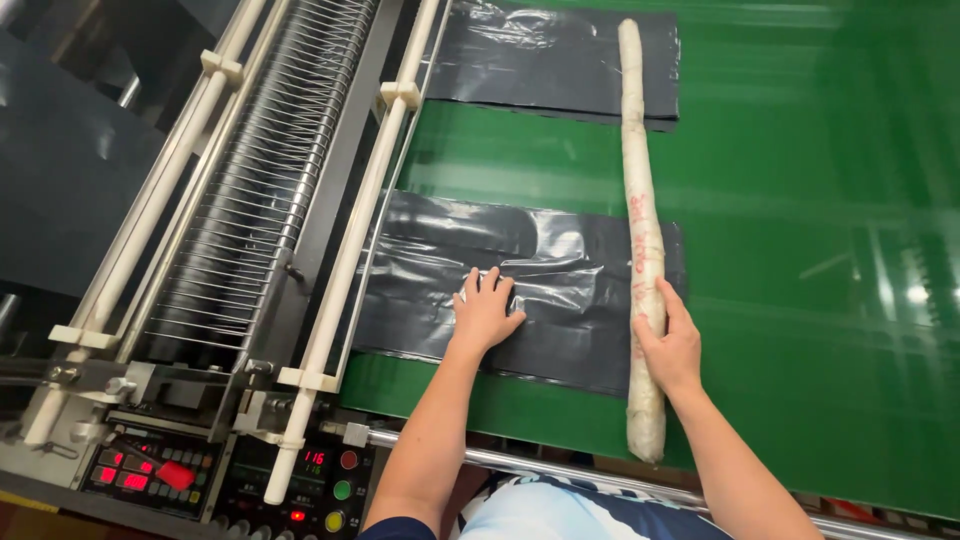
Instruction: Operating a bag-making machine, using a rod to guide bags on a conveyor, then folding and packing the bags into a larger sack.
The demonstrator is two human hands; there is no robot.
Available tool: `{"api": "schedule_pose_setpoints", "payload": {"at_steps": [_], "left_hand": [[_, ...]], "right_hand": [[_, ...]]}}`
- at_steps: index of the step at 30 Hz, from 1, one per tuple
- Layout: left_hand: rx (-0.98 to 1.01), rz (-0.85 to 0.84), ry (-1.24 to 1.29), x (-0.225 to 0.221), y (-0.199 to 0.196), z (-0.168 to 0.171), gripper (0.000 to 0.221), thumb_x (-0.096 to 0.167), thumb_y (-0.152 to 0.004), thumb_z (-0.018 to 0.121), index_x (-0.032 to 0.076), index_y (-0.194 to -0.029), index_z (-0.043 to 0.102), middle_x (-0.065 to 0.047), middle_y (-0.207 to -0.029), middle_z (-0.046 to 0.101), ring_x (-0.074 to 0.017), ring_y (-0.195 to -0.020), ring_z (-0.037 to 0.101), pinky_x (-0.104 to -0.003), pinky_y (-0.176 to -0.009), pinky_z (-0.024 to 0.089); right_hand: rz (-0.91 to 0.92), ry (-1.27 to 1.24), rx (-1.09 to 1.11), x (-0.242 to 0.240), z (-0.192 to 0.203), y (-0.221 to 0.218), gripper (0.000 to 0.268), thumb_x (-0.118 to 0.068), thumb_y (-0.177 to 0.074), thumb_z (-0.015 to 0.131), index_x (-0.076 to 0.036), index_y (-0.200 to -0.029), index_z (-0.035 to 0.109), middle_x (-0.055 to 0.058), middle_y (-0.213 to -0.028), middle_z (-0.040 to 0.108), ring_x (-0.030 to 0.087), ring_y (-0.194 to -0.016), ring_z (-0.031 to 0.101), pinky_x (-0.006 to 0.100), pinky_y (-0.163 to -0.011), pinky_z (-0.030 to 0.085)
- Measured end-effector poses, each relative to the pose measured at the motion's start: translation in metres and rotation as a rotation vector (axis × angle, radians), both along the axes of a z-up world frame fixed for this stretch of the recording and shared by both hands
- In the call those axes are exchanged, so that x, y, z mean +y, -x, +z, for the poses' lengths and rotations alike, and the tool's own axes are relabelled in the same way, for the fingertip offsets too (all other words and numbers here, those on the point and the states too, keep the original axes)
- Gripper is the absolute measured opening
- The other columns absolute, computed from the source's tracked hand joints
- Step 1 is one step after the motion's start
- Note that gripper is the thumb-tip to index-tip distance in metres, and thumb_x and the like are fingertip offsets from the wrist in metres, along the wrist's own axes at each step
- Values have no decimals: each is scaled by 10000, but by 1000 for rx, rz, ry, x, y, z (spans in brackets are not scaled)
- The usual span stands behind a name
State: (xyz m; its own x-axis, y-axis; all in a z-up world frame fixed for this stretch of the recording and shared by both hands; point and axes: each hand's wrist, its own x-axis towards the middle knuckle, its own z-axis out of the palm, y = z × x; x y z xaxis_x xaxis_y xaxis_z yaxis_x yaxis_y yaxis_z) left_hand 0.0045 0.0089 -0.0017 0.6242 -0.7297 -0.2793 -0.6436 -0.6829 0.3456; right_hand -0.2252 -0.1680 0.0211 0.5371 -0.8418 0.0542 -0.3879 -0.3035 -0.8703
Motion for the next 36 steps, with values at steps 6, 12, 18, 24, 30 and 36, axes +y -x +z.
{"api": "schedule_pose_setpoints", "payload": {"at_steps": [6,12,18,24,30,36], "left_hand": [[-123,33,283,3,-5,7,659,339,-853,720,140,-1434,481,-139,-1454,477,-400,-1407,362,-674,-1016,419],[-340,85,770,3,-9,18,666,200,-812,754,61,-1413,503,-149,-1284,575,-351,-1256,499,-504,-965,517],[-390,134,892,5,-17,11,629,166,-824,730,65,-1405,514,-122,-1214,580,-319,-1168,535,-451,-981,498],[-348,111,632,6,-8,13,567,274,-863,707,144,-1382,519,-49,-1275,536,-276,-1247,480,-445,-932,535],[-167,-3,178,1,-3,5,546,403,-883,685,185,-1361,540,-52,-1435,478,-332,-1406,350,-609,-1047,426],[-20,-36,-6,-1,-4,-12,576,472,-889,658,233,-1393,518,-33,-1527,415,-328,-1477,266,-689,-1082,358]], "right_hand": [[113,-45,-154,11,-2,-2,695,-101,-804,701,-182,-1474,534,215,-1344,588,380,-1149,616,463,-910,541],[313,-37,-313,23,-33,-2,727,-123,-720,788,-152,-1420,594,113,-1339,627,214,-1048,685,353,-828,585],[423,-40,-368,34,-36,-4,730,-106,-684,835,-118,-1385,629,94,-1214,674,193,-952,722,332,-796,609],[336,30,-257,25,-21,-4,688,-155,-745,802,-168,-1408,618,107,-1208,671,238,-967,703,377,-795,596],[108,15,-82,9,3,-3,661,-158,-797,730,-200,-1439,578,196,-1303,618,390,-1148,618,484,-930,537],[15,-19,-4,2,7,-1,654,-174,-807,711,-235,-1442,570,188,-1343,598,392,-1196,593,477,-971,523]]}}
